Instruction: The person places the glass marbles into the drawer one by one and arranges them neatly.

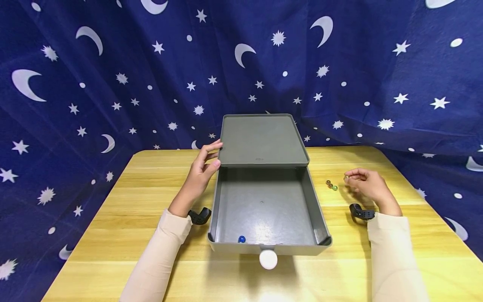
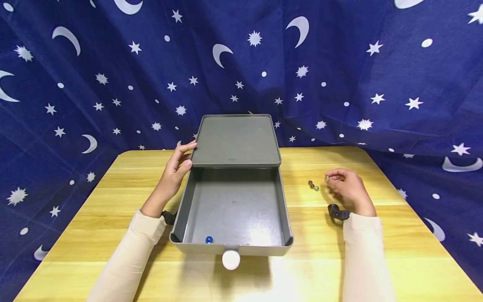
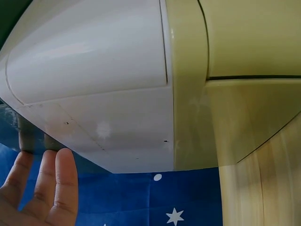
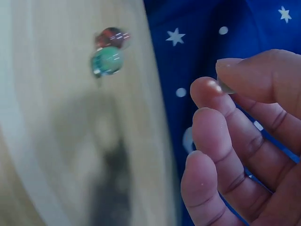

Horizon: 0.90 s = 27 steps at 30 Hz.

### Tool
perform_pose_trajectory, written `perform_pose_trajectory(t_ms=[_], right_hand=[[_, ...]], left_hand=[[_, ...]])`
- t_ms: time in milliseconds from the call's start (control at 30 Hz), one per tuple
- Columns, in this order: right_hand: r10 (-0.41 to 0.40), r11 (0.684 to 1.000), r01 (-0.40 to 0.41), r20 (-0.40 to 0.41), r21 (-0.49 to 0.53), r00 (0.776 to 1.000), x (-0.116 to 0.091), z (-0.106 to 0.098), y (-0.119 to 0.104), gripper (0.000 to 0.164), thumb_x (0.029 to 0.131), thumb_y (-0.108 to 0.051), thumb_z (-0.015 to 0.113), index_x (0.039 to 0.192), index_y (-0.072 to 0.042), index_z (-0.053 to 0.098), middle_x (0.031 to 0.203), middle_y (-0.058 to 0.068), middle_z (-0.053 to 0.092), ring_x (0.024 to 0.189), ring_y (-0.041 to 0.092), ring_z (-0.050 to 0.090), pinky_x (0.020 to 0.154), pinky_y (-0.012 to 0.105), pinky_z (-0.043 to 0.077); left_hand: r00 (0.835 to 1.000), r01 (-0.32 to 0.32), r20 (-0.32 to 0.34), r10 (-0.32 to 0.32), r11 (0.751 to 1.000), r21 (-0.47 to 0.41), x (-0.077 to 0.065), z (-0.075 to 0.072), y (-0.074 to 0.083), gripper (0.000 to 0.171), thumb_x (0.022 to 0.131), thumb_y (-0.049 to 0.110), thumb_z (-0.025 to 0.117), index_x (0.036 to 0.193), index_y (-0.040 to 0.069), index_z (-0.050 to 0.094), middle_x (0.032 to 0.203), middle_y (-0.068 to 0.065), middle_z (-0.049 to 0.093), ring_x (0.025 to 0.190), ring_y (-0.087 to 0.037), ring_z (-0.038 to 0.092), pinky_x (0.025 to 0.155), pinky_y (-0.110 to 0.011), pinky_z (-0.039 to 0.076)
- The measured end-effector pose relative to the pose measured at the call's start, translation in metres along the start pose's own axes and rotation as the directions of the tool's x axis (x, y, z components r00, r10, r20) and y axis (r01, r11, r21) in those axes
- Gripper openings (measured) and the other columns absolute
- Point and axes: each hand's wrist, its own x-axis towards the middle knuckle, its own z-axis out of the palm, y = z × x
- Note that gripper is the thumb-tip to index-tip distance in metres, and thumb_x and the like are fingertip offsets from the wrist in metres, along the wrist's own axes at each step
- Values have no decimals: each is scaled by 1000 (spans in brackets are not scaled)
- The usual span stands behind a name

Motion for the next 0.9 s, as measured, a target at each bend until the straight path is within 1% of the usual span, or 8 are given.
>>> perform_pose_trajectory(t_ms=[67, 167, 267, 367, 467, 567, 700, 900], right_hand=[[-24, 1000, 24, -13, 3, 1000, -1, -2, -4, 36, 105, -9, 67, 126, 20, 61, 95, -2, 76, 74, 3, 67, 64, 26, 57], [-61, 998, 62, -34, 20, 998, -1, -4, -8, 34, 104, -7, 67, 124, 20, 62, 91, -17, 71, 77, -2, 66, 65, 25, 57], [-97, 994, 99, -51, 38, 994, -2, -6, -13, 30, 104, -4, 67, 121, 20, 62, 89, -25, 69, 80, -6, 64, 66, 23, 56], [-130, 990, 134, -68, 46, 989, -3, -8, -19, 24, 103, -1, 68, 117, 18, 64, 89, -27, 68, 79, -7, 64, 65, 21, 55], [-161, 986, 164, -95, 23, 982, -5, -11, -27, 16, 101, -1, 70, 113, 10, 69, 87, -27, 68, 77, -6, 65, 64, 20, 54], [-193, 981, 192, -124, -17, 973, -8, -13, -36, 16, 100, -1, 71, 112, 10, 70, 86, -29, 67, 73, -6, 64, 63, 18, 52], [-224, 974, 216, -156, -70, 962, -12, -15, -49, 22, 99, -1, 73, 114, 14, 69, 85, -31, 66, 72, -7, 62, 63, 16, 50], [-269, 959, 246, -182, -139, 946, -21, -19, -68, 19, 97, -4, 76, 112, 8, 72, 85, -32, 65, 73, -8, 61, 65, 14, 47]], left_hand=[[1000, 1, -1, -1, 1000, 1, 0, 0, 0, 55, 103, 24, 52, 154, 2, 49, 171, -14, 41, 142, -41, 49, 104, -46, 45], [1000, 1, -3, -1, 1000, 1, -1, 0, 0, 55, 103, 23, 52, 154, 2, 49, 171, -14, 41, 142, -41, 49, 103, -46, 45], [1000, 1, -5, -1, 1000, 4, -1, 0, 0, 55, 103, 23, 52, 154, 2, 49, 170, -14, 41, 141, -41, 49, 103, -45, 46], [1000, -1, -6, 1, 1000, 6, -1, 1, 1, 54, 103, 22, 52, 153, 1, 49, 170, -15, 42, 141, -41, 50, 102, -44, 46], [1000, -5, -6, 5, 1000, 9, -1, 1, 1, 54, 103, 21, 52, 153, 1, 49, 170, -15, 42, 140, -42, 51, 101, -42, 46], [1000, -12, -4, 12, 1000, 8, -1, 0, 1, 55, 102, 21, 52, 153, 1, 49, 170, -16, 42, 140, -42, 50, 101, -41, 46], [1000, -16, -3, 16, 1000, 12, 0, -1, 1, 55, 102, 21, 52, 153, 1, 49, 170, -15, 42, 140, -41, 51, 101, -41, 46], [1000, -18, 1, 18, 999, 29, 0, -2, 2, 54, 102, 20, 54, 153, 2, 51, 169, -15, 43, 140, -42, 53, 101, -43, 47]])
